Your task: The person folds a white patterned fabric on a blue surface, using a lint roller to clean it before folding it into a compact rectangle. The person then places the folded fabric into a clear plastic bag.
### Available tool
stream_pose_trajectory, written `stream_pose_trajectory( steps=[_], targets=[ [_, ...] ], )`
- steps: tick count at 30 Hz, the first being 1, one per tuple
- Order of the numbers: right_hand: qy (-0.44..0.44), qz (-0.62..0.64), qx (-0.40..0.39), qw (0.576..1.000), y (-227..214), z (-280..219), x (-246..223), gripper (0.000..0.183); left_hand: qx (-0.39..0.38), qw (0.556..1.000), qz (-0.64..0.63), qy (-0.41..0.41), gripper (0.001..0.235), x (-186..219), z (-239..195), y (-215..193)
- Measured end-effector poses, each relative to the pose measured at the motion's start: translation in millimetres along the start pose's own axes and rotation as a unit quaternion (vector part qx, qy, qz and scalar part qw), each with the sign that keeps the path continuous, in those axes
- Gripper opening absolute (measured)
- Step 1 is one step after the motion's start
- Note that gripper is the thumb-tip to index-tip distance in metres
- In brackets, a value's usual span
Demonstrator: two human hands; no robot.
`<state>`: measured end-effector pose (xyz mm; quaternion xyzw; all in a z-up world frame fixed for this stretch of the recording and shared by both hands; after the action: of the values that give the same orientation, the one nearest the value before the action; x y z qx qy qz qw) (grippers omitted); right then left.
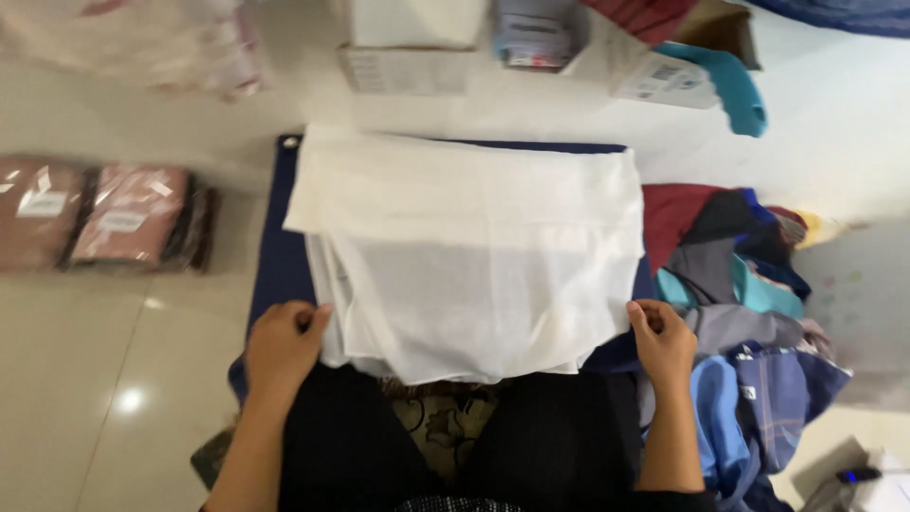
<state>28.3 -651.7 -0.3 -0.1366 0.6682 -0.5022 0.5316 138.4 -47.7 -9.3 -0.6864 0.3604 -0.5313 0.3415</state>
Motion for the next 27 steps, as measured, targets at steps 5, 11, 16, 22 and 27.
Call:
stream_pose_trajectory(
  steps=[5,11,16,22,27],
  targets=[
    [-0.102,-0.104,0.155,0.977,23.2,3.5,-4.0,0.020,-0.009,0.985,-0.168,-0.044,0.040,-21.1,2.8,17.9],
    [-0.131,-0.182,0.244,0.943,21.7,-13.0,-24.3,0.018,0.093,0.934,-0.328,-0.104,0.028,-65.1,-27.1,-17.6],
    [-0.147,-0.182,0.258,0.938,25.5,-12.5,-20.6,0.019,0.029,0.959,-0.266,-0.094,0.042,-65.7,-38.1,-24.4],
    [-0.155,-0.173,0.260,0.937,27.6,-11.6,-17.9,0.021,0.010,0.989,-0.143,0.024,0.018,-37.4,-46.6,-25.5],
    [-0.164,-0.165,0.264,0.936,24.9,-15.2,-22.8,0.020,0.091,0.994,-0.057,-0.020,0.011,-53.0,-57.0,-43.0]
  ],
)
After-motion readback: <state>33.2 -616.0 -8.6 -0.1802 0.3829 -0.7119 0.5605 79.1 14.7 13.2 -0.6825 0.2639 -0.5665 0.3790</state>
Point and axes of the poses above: each hand's wrist, its own z-axis towards the middle knuckle, its own y-axis out of the palm, x = y × z, the point moved 8 cm from there along z, towards the middle knuckle, and after that the axes turned 8 degrees about -x, right-handed, at the moved point
